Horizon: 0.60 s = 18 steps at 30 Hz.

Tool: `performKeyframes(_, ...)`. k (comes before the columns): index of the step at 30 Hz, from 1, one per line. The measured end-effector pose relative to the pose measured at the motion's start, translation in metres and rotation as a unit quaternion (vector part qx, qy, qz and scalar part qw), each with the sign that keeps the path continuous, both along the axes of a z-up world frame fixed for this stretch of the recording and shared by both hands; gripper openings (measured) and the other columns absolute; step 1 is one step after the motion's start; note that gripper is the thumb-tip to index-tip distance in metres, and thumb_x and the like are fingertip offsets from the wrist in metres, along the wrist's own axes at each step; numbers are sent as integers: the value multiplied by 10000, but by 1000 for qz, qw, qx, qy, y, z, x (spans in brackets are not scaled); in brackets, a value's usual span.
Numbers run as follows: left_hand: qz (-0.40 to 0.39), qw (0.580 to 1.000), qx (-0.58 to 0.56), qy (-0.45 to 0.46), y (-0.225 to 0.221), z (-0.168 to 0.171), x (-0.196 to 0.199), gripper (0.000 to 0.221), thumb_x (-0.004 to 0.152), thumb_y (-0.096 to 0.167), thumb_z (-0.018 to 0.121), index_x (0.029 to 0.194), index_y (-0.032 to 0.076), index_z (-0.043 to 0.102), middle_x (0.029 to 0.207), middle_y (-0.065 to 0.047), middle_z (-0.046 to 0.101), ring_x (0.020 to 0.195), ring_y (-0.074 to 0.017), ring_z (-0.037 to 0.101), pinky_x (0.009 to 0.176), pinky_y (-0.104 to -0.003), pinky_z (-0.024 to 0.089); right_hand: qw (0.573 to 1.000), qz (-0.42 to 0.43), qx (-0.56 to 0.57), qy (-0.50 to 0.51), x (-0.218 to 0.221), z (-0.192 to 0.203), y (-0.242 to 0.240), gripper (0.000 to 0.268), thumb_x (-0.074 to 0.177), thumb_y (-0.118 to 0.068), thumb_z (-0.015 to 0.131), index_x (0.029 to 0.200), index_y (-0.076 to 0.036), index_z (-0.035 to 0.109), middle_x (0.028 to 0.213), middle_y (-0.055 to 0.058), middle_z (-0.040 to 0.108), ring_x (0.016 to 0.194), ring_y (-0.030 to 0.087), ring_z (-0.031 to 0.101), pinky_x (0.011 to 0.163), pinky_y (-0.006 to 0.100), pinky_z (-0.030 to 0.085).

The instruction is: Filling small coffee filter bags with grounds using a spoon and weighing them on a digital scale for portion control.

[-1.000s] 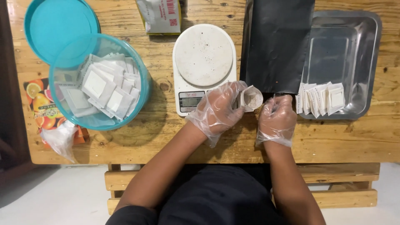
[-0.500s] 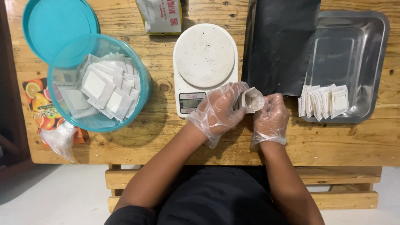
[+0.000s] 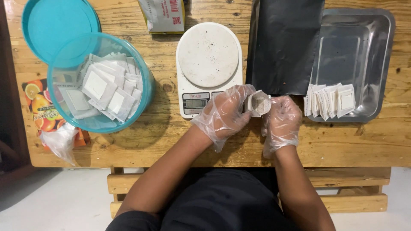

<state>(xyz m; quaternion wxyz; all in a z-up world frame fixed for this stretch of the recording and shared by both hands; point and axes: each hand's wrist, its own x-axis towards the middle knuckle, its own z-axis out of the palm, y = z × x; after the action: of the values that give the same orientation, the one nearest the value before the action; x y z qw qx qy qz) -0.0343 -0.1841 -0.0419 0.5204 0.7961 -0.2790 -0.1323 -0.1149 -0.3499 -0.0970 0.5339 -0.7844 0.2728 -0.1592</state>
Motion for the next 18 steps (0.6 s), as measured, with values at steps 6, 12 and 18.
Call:
performKeyframes(6, 7, 1000, 8, 20, -2, -5, -12, 449, 799, 31, 690, 1243, 12, 624, 1000, -236, 721, 968, -405, 735, 866, -552, 625, 990, -20, 131, 54, -10, 24, 2, 167, 1038, -18, 578, 896, -59, 656, 486, 19, 534, 341, 113, 511, 283, 245, 435)
performKeyframes(12, -12, 1000, -7, 7, 3, -6, -23, 431, 809, 28, 679, 1235, -2, 625, 1037, -245, 712, 989, -433, 728, 844, -547, 626, 978, -77, 181, 66, -28, 37, 2, 109, 988, -15, 539, 904, -14, 608, 421, 38, 393, 274, 119, 389, 239, 273, 339)
performKeyframes(18, 0, 999, -39, -8, 8, -23, -38, 432, 831, 122, 649, 1253, 33, 629, 1029, -222, 720, 939, -410, 738, 722, -539, 644, 965, -115, 217, 95, -46, 50, -3, 111, 967, -44, 535, 905, 0, 616, 387, 61, 312, 249, 135, 317, 225, 282, 272)
